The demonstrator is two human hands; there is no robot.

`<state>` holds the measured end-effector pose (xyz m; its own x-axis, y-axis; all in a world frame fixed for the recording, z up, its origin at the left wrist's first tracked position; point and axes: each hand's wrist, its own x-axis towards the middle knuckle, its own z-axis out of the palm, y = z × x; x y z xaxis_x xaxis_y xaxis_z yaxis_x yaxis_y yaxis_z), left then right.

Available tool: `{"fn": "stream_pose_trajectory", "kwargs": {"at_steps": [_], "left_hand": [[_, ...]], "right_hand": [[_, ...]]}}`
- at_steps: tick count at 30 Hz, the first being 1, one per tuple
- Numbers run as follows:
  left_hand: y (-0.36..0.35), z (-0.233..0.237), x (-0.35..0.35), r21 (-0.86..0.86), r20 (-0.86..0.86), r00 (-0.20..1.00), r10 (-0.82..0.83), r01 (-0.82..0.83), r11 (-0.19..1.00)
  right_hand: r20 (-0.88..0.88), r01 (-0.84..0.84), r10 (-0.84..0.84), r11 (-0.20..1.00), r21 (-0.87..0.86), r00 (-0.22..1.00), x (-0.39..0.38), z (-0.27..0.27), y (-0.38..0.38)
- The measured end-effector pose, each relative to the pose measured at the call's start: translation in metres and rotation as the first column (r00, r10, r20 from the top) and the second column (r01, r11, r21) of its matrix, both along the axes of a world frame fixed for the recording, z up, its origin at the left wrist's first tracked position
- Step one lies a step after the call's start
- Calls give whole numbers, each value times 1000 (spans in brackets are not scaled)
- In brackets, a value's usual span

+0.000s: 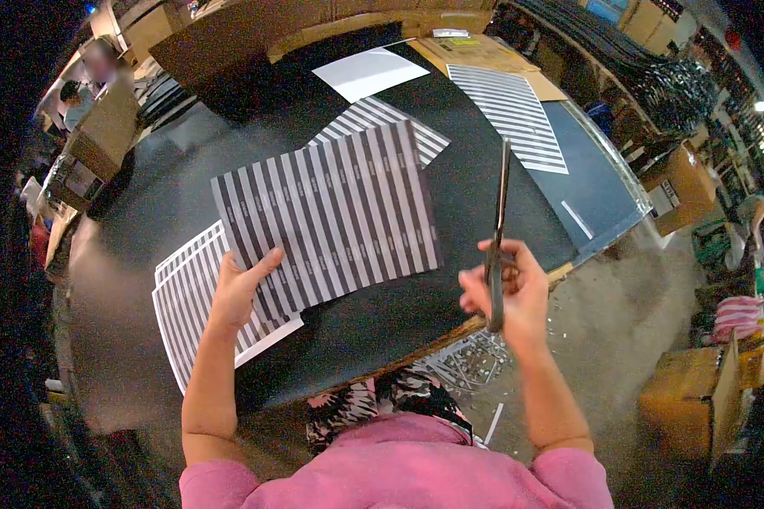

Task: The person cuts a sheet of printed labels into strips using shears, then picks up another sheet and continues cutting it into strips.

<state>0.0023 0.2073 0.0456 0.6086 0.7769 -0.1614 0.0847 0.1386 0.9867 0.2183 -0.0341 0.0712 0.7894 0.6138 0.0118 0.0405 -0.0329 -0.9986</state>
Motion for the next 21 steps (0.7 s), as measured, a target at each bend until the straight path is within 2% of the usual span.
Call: {"fn": "stream_pose_trajectory", "kwargs": {"at_steps": [1,2,4,6,7,10,12,14,18,21], "left_hand": [[2,-3,-1,116,-111,990,86,-73,991],[2,2,0,94,-99,994,56,-47,994],[4,2,1,15,-61,995,73,-73,997],[1,10,3,-163,0,992,127,-125,979],[2,8,4,-185,31,992,119,-111,976],[3,7,2,-232,81,990,118,-97,968],[4,5,1,-257,109,986,122,-91,962],[5,1,-1,-176,175,981,79,-48,983],[-3,8,0,-125,128,991,29,-13,992],[-3,5,0,-136,100,995,29,-15,991]], "right_hand": [[-15,-42,42,999,7,999,-5,1,-9],[-15,-38,38,999,2,999,-9,-2,-20],[-105,-164,152,981,-108,983,-18,-7,-41],[-100,-201,185,963,-179,978,-25,-17,-59],[-101,-243,224,939,-245,969,-28,-21,-65],[-193,-320,280,921,-224,940,-40,-23,-75],[-209,-318,270,915,-247,940,-47,-22,-75],[-174,-316,279,917,-244,944,-49,-29,-74],[-135,-281,257,938,-203,957,-49,-29,-66],[-168,-257,228,950,-177,959,-47,-22,-56]]}}
